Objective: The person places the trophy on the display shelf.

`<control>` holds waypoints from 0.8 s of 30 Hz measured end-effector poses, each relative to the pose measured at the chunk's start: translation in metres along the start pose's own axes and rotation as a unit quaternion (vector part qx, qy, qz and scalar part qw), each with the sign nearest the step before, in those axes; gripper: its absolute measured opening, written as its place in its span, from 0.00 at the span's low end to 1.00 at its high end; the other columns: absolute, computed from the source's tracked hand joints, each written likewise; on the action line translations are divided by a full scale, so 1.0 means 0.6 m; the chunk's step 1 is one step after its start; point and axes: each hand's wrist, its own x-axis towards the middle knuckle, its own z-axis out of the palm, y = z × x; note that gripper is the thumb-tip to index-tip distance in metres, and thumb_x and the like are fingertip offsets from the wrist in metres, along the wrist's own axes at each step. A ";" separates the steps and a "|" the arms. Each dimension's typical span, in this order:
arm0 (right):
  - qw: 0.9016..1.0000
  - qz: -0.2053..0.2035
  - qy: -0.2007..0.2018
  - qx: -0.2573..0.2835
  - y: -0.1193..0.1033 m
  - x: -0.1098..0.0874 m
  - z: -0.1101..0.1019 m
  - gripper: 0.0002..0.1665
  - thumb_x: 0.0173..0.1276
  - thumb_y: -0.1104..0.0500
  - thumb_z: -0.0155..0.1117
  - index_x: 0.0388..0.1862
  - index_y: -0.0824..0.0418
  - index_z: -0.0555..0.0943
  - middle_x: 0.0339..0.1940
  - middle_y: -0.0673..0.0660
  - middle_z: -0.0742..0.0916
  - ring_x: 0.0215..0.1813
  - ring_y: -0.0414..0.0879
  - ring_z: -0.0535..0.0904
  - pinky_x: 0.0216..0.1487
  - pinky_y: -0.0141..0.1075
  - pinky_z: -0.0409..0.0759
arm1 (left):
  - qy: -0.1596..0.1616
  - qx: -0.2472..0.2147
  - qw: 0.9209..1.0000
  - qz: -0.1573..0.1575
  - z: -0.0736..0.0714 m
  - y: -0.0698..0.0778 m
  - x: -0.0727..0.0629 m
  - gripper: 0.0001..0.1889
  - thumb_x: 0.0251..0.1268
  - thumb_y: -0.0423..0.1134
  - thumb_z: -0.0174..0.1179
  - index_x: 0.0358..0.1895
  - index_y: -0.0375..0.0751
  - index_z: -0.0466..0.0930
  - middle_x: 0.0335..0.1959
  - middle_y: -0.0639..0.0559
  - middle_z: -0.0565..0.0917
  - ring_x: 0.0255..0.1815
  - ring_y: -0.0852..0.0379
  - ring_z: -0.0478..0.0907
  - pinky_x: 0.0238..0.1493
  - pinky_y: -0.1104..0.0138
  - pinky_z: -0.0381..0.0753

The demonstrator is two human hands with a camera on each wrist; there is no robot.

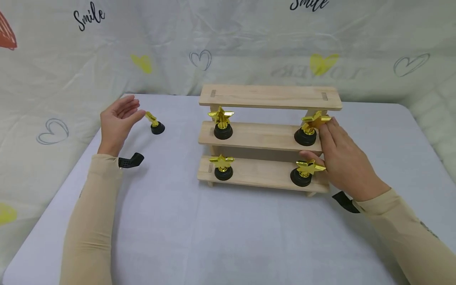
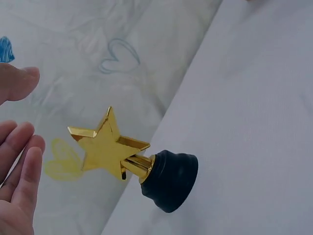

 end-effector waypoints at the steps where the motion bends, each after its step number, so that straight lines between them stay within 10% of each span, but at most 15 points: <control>1: 1.000 0.001 -0.001 0.001 0.000 0.000 0.000 0.55 0.74 0.26 0.47 0.78 0.70 0.61 0.73 0.76 0.73 0.77 0.75 0.65 0.73 0.66 0.72 | 0.002 -0.004 1.000 -0.007 -0.003 -0.004 0.001 0.31 0.53 0.30 0.79 0.64 0.40 0.81 0.51 0.57 0.87 0.55 0.61 0.83 0.58 0.82 0.82; 15: 1.000 -0.008 0.004 -0.001 -0.002 0.003 0.002 0.57 0.74 0.23 0.36 0.78 0.70 0.60 0.73 0.76 0.73 0.77 0.75 0.65 0.73 0.66 0.72 | -0.037 0.078 0.992 -0.089 -0.021 -0.049 -0.002 0.41 0.58 0.36 0.77 0.76 0.44 0.69 0.67 0.54 0.78 0.71 0.55 0.73 0.71 0.77 0.75; 24: 1.000 -0.008 0.011 0.000 0.000 0.002 0.001 0.57 0.76 0.23 0.36 0.77 0.72 0.61 0.74 0.76 0.72 0.78 0.75 0.65 0.73 0.66 0.72 | -0.087 0.066 0.987 -0.121 -0.021 -0.070 0.004 0.42 0.57 0.31 0.77 0.76 0.40 0.67 0.63 0.57 0.78 0.65 0.61 0.76 0.59 0.85 0.79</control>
